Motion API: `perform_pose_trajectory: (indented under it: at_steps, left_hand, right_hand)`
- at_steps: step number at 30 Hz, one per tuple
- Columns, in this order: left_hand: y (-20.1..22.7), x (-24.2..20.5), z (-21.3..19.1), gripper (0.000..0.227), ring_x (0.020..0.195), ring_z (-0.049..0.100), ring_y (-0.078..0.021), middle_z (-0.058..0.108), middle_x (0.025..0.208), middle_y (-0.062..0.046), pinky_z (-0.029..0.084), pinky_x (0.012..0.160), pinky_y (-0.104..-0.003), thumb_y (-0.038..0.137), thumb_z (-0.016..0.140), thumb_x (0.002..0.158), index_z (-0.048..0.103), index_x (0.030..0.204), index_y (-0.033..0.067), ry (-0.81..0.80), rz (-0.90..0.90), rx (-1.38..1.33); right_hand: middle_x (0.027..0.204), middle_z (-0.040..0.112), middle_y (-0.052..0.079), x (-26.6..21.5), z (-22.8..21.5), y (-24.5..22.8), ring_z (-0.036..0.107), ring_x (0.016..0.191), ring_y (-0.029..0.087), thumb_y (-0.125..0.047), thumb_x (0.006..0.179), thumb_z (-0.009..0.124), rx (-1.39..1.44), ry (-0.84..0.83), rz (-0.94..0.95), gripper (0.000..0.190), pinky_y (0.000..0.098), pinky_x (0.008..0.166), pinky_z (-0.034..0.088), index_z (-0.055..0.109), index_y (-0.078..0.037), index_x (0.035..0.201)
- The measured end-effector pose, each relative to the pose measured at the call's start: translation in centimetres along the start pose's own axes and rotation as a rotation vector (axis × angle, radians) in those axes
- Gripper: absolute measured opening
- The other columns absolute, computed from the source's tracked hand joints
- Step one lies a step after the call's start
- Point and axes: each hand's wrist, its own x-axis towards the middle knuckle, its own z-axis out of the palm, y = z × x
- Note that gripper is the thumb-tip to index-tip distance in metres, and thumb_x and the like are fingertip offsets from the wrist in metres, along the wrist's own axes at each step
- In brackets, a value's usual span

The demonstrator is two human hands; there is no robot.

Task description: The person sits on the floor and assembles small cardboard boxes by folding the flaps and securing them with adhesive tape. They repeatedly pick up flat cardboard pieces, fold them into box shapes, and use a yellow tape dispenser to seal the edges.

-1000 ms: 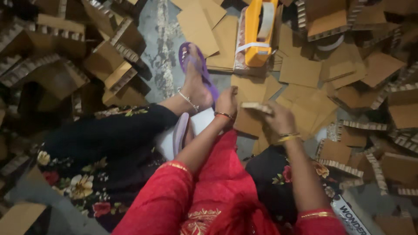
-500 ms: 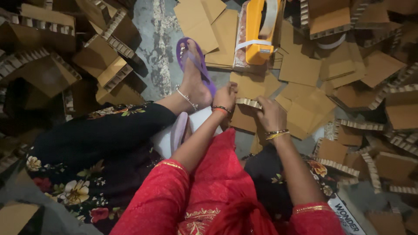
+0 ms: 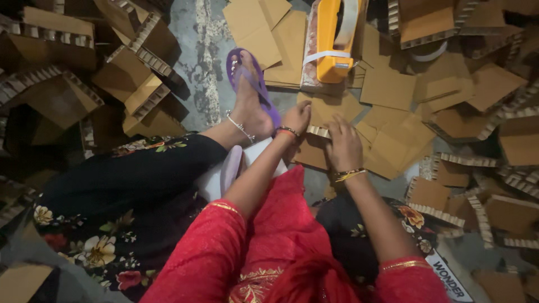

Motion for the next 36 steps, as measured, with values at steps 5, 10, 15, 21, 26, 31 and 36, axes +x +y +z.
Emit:
perform_pose_trajectory:
  at_steps: [5, 10, 15, 21, 26, 31, 36]
  left_hand:
    - [-1.5, 3.0, 1.4, 0.042, 0.083, 0.058, -0.0258, 0.063, 0.092, -0.013, 0.046, 0.072, -0.043, 0.035, 0.063, 0.102, 0.068, 0.112, -0.0056, -0.132, -0.226, -0.512]
    - [1.1, 2.9, 0.1, 0.056, 0.073, 0.056, -0.0169, 0.062, 0.082, -0.005, 0.047, 0.063, -0.032, 0.058, 0.060, 0.100, 0.070, 0.099, 0.0026, -0.339, -0.610, -0.606]
    - [3.6, -1.8, -2.4, 0.055, 0.086, 0.067, -0.0117, 0.077, 0.089, -0.004, 0.055, 0.075, -0.029, 0.055, 0.067, 0.095, 0.079, 0.100, 0.0011, -0.204, -0.252, -0.423]
    - [8.6, -4.7, -7.8, 0.045, 0.091, 0.069, -0.0317, 0.069, 0.099, -0.013, 0.055, 0.079, -0.041, 0.018, 0.092, 0.069, 0.070, 0.106, 0.0047, -0.363, 0.685, -0.188]
    - [10.2, -6.4, -7.9, 0.041, 0.092, 0.069, -0.0329, 0.070, 0.098, -0.011, 0.056, 0.079, -0.041, 0.002, 0.070, 0.075, 0.068, 0.113, 0.0168, -0.299, 0.387, 0.160]
    - [10.9, -7.6, -8.1, 0.044, 0.089, 0.069, -0.0315, 0.070, 0.097, -0.008, 0.056, 0.076, -0.042, 0.002, 0.063, 0.074, 0.068, 0.114, 0.0204, -0.210, 0.370, 0.201]
    - [11.0, -7.9, -8.1, 0.039, 0.087, 0.070, -0.0299, 0.070, 0.096, -0.007, 0.056, 0.075, -0.042, 0.005, 0.067, 0.076, 0.069, 0.112, 0.0214, -0.155, 0.377, 0.188]
  right_hand:
    - [0.150, 0.047, 0.025, -0.3, 0.2, 0.1, 0.044, 0.138, 0.047, -0.007, 0.077, 0.071, -0.037, 0.045, -0.009, 0.061, 0.0522, 0.117, 0.038, 0.056, -0.008, 0.136]
    - [0.154, 0.042, 0.027, -0.2, -0.6, -0.7, 0.036, 0.142, 0.049, -0.007, 0.075, 0.073, -0.106, 0.085, 0.011, 0.080, 0.0555, 0.118, 0.030, 0.044, -0.003, 0.149]
    - [0.141, 0.053, 0.023, -0.7, -0.4, -0.2, 0.045, 0.136, 0.045, -0.002, 0.072, 0.072, -0.074, 0.076, -0.019, 0.070, 0.0539, 0.119, 0.033, 0.049, -0.001, 0.138]
    - [0.110, 0.062, 0.018, -1.6, 1.2, 0.1, 0.057, 0.105, 0.042, -0.005, 0.076, 0.075, -0.053, 0.078, 0.032, 0.043, 0.0509, 0.093, 0.047, 0.057, -0.006, 0.116]
    - [0.103, 0.063, 0.018, -1.9, 1.5, 3.1, 0.060, 0.102, 0.042, -0.024, 0.085, 0.081, 0.134, -0.022, 0.002, 0.036, 0.0502, 0.090, 0.049, 0.060, -0.009, 0.109]
    - [0.129, 0.064, 0.025, -3.2, 0.7, 11.6, 0.057, 0.123, 0.044, -0.044, 0.105, 0.081, -0.204, 0.278, 0.410, 0.060, 0.0535, 0.107, 0.047, 0.053, -0.006, 0.143]
    - [0.135, 0.053, 0.028, -5.1, -2.7, 12.2, 0.055, 0.121, 0.045, -0.034, 0.061, 0.099, -0.235, -0.110, 1.110, 0.123, 0.0527, 0.090, 0.049, 0.024, -0.016, 0.157]
